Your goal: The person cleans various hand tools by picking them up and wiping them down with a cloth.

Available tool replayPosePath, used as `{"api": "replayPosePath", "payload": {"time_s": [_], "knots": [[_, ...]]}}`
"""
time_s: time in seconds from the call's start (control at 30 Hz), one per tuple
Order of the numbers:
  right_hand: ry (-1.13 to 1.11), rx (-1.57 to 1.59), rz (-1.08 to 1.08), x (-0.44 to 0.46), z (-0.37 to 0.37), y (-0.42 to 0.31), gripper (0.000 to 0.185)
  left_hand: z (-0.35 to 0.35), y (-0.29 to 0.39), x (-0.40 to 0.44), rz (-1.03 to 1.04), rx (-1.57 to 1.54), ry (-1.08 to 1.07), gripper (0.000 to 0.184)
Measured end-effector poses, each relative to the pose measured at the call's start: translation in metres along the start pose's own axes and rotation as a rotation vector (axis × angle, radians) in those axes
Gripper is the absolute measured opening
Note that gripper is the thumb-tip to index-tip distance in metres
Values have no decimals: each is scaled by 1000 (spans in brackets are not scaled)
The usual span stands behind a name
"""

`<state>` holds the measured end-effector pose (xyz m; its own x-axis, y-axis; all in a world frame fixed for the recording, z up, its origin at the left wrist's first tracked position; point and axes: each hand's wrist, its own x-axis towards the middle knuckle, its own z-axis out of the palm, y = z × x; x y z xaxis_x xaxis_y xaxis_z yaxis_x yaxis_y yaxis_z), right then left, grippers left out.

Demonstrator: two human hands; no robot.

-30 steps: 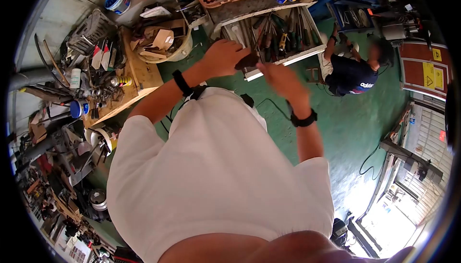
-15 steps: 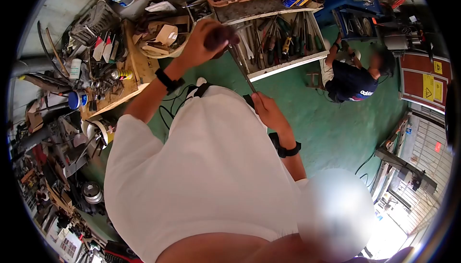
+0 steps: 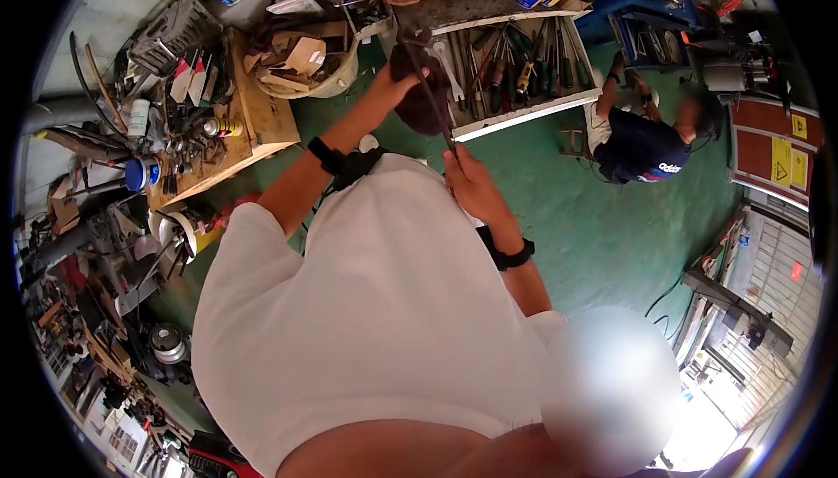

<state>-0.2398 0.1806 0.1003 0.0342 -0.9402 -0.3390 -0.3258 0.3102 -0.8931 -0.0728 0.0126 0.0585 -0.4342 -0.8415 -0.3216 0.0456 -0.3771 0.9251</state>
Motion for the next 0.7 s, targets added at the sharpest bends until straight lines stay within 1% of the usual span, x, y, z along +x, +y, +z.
{"api": "replayPosePath", "payload": {"time_s": [0.03, 0.1, 0.13, 0.2, 0.23, 0.27, 0.3, 0.33, 0.37, 0.4, 0.43, 0.47, 0.53, 0.57, 0.6, 0.67, 0.7], "knots": [[-7, -4, -2, 0, -2, 1, 32, -2, 2, -1, 2, -4, 7, 41], [-52, 188, 50, -3, -4, -1, 30, -15, 5, -2, -101, -499, 2, 39], [-60, 188, 46, -5, -8, -3, 30, -25, 7, -3, -97, -498, 10, 39], [-120, 301, 262, -12, -19, -8, 32, -40, 13, -4, -55, -460, 84, 34], [-126, 298, 260, -15, -19, -4, 32, -38, 38, -13, -117, -462, 81, 31], [-114, 199, 184, -17, -18, 3, 32, -43, 41, -11, -112, -463, 85, 31], [-103, 101, 108, -17, -17, 6, 31, -51, 45, -9, -79, -293, -18, 31], [-108, 102, 107, -17, -14, 8, 31, -56, 49, -10, -49, -121, -119, 32], [-95, 59, 40, -18, -9, 9, 30, -51, 48, -12, -53, -120, -112, 32], [-83, 15, -31, -18, -4, 9, 29, -36, 55, -17, -33, -36, 35, 32], [-92, 14, -37, -16, -1, 11, 29, -28, 59, -19, -9, 47, 183, 31], [-65, 8, -46, -15, 3, 12, 27, -30, 58, -20, -7, 49, 191, 31], [-35, 7, -58, -15, 6, 14, 25, -32, 60, -21, 184, 440, 108, 46], [-18, -22, -81, -16, 4, 16, 24, -30, 62, -25, 176, 534, 116, 48], [-2, -52, -104, -17, 2, 15, 23, -28, 62, -27, 180, 536, 118, 48], [5, -74, -120, -22, -1, 11, 24, -26, 57, -31, 352, 827, 190, 51], [17, -96, -132, -25, -1, 8, 26, -31, 51, -27, 347, 754, 152, 54]]}}
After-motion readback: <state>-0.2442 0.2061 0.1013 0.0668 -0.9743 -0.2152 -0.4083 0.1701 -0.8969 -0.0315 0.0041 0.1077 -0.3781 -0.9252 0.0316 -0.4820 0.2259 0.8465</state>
